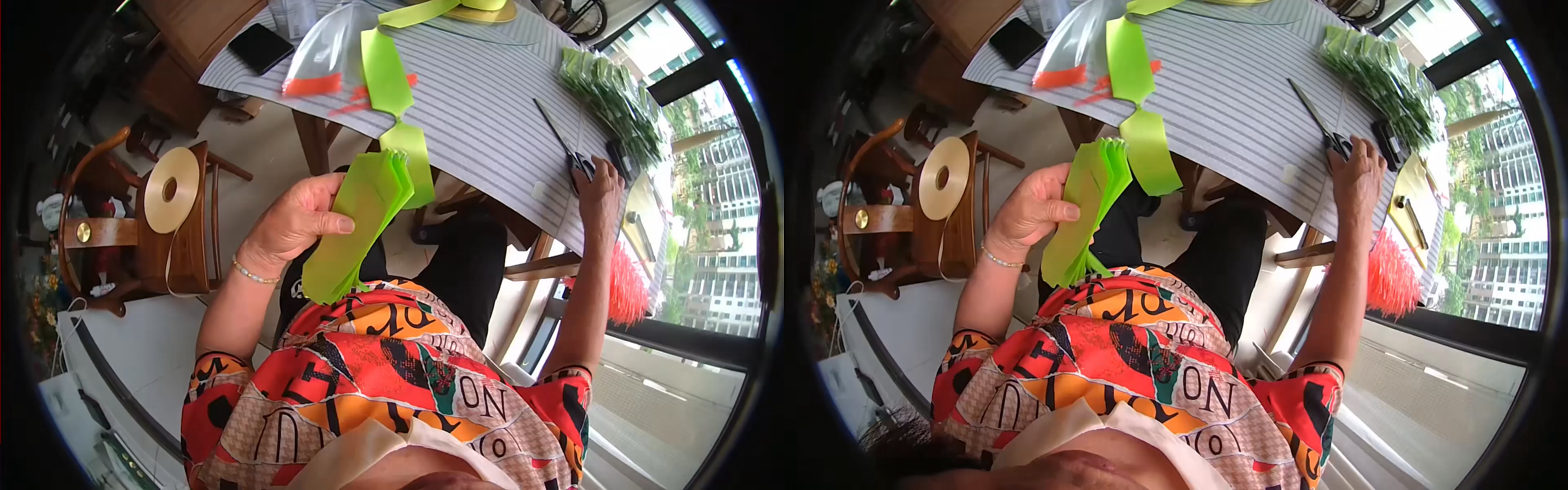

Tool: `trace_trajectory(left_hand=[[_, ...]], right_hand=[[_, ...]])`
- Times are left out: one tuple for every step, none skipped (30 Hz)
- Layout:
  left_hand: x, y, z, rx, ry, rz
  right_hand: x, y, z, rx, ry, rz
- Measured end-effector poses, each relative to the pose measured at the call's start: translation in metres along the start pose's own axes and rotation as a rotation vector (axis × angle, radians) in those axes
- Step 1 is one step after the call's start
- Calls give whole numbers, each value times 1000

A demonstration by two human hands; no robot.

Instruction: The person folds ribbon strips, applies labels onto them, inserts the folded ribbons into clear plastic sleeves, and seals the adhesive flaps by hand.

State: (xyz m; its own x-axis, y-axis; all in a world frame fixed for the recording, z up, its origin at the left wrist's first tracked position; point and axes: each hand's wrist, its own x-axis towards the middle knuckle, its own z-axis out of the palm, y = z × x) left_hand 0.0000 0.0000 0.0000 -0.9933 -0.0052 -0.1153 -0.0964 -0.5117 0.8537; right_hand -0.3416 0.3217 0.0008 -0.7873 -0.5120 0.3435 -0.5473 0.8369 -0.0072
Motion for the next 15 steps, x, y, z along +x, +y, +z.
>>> trace_trajectory(left_hand=[[5, 0, -1, -56, -20, 0], [9, -1, -2, -113, -40, -3], [18, 0, 3, -155, -71, -26], [23, -2, 5, -217, -109, -42], [31, -4, 7, -276, -152, -48], [38, -7, 10, -286, -166, -55], [43, -9, 14, -295, -175, -69], [47, -12, 17, -304, -179, -81], [48, -14, 19, -299, -189, -102], [50, -15, 20, -293, -198, -117], [52, -15, 22, -286, -209, -128], [52, -15, 28, -253, -137, -114], [53, -16, 30, -259, -134, -111], [54, -17, 30, -266, -131, -109], [55, -18, 30, -273, -127, -108]], right_hand=[[-8, -22, -8, 47, 175, -32], [-16, -39, 0, 583, 194, -16], [-31, -63, -9, 1045, -2, -6], [-52, -99, -31, 1396, -333, 76], [-66, -123, -24, 1563, -481, -46], [-77, -145, -14, 1725, -636, -174], [-84, -165, -13, 1900, -782, -134], [-89, -189, -9, 2102, -750, -95], [-87, -201, -10, 2206, -760, -73], [-86, -208, -18, 2245, -755, -24], [-84, -212, -24, 2280, -749, 21], [-84, -213, -23, 2286, -750, 34], [-83, -213, -22, 2290, -751, 49], [-82, -214, -20, 2294, -753, 66], [-81, -213, -19, 2303, -756, 63]])
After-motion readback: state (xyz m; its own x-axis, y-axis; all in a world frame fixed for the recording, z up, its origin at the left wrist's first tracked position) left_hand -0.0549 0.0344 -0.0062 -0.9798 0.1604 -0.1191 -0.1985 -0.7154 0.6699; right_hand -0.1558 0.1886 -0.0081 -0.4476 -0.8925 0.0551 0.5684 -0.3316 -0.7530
